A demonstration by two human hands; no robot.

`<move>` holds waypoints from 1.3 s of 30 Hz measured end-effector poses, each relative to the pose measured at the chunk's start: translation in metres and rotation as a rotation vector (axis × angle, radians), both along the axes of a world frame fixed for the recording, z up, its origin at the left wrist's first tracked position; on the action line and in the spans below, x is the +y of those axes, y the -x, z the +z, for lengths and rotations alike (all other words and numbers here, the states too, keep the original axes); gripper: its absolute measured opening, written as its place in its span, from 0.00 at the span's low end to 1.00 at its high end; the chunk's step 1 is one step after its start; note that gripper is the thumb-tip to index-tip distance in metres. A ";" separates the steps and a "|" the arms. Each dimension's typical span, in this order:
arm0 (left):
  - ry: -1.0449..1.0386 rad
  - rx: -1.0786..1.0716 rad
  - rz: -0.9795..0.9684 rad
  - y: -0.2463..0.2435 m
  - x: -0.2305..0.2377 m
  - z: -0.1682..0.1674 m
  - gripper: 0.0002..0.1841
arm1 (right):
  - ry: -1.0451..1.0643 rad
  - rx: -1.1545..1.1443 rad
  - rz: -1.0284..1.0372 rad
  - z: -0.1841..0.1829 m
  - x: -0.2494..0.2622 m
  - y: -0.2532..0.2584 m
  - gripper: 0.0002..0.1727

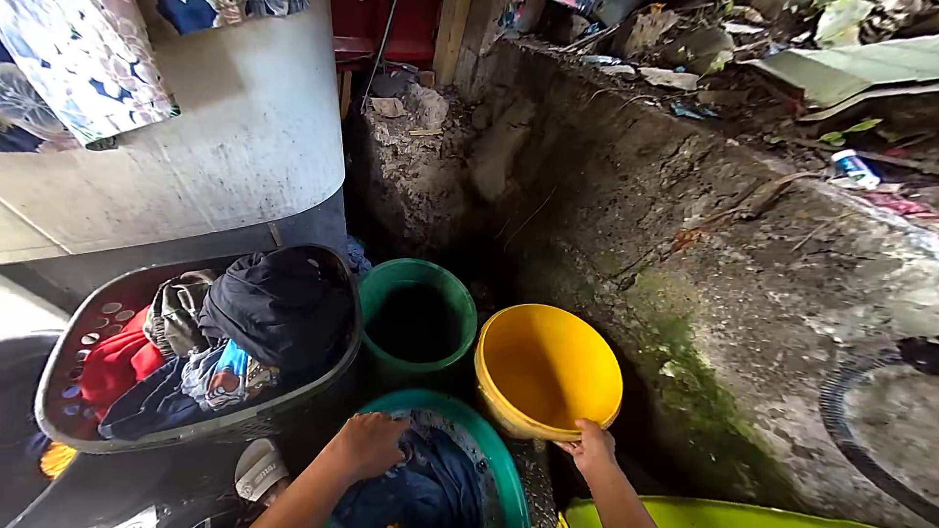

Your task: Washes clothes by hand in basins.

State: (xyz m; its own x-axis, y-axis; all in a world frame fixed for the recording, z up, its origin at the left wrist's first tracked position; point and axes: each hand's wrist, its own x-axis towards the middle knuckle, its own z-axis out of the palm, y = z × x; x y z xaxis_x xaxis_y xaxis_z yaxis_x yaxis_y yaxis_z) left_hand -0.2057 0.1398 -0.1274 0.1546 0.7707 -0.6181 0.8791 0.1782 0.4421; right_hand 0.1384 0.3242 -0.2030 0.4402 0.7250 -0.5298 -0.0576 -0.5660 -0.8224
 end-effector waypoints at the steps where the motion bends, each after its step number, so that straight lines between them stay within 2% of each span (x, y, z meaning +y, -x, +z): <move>1: 0.008 0.003 0.010 0.002 -0.001 0.000 0.27 | -0.005 0.027 -0.029 -0.006 0.008 0.007 0.29; 8: 0.075 0.011 0.022 0.005 -0.004 -0.004 0.28 | -0.122 0.221 -0.110 -0.021 0.048 0.067 0.29; 10: 0.072 0.014 0.014 0.005 -0.003 -0.004 0.27 | -0.114 0.243 -0.094 -0.020 0.053 0.068 0.34; 12: 0.069 0.010 0.000 0.004 -0.002 -0.006 0.27 | -0.108 0.206 0.012 -0.026 0.043 0.057 0.40; 14: 0.071 0.014 0.000 0.004 -0.001 -0.010 0.27 | -0.116 0.138 0.184 -0.041 0.013 0.050 0.40; 15: 0.072 0.014 0.002 0.004 -0.001 -0.013 0.26 | -0.137 0.030 0.296 -0.052 -0.010 0.049 0.37; 16: 0.077 0.012 0.006 0.003 -0.001 -0.018 0.26 | -0.167 -0.117 0.440 -0.068 -0.037 0.049 0.33; 18: 0.108 0.023 0.028 -0.004 -0.002 -0.034 0.26 | -0.165 -0.447 0.866 -0.104 -0.093 0.049 0.30; 20: 0.188 0.072 0.051 -0.022 -0.009 -0.052 0.24 | -0.071 -0.702 1.325 -0.132 -0.145 0.055 0.36; 22: 0.330 0.121 0.028 -0.047 -0.021 -0.070 0.24 | 0.041 -0.845 1.582 -0.154 -0.182 0.061 0.46; 25: 0.556 0.102 -0.047 -0.075 -0.049 -0.121 0.28 | 0.104 -0.977 1.640 -0.175 -0.196 0.060 0.55; 27: 0.651 0.055 0.012 -0.087 -0.067 -0.159 0.33 | 0.169 -0.991 1.642 -0.182 -0.189 0.059 0.58; 30: 0.633 0.043 0.180 -0.108 -0.077 -0.196 0.40 | 0.221 -0.965 1.612 -0.188 -0.180 0.062 0.59; 32: 0.564 0.065 0.288 -0.120 -0.083 -0.218 0.38 | 0.272 -0.951 1.622 -0.188 -0.178 0.066 0.60; 36: 0.521 0.072 0.448 -0.115 -0.092 -0.247 0.36 | 0.355 -0.939 1.607 -0.181 -0.177 0.066 0.61; 39: 0.542 0.048 0.542 -0.093 -0.088 -0.245 0.38 | 0.479 -0.881 1.510 -0.168 -0.184 0.067 0.56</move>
State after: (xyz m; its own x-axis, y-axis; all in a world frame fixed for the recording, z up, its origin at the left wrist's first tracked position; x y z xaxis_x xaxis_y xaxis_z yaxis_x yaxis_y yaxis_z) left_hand -0.1131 0.0517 -0.3719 -0.1955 0.3183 -0.9276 0.6228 0.7709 0.1333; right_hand 0.0715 0.1399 -0.3710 -0.1439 0.5948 -0.7909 0.9889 0.1158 -0.0929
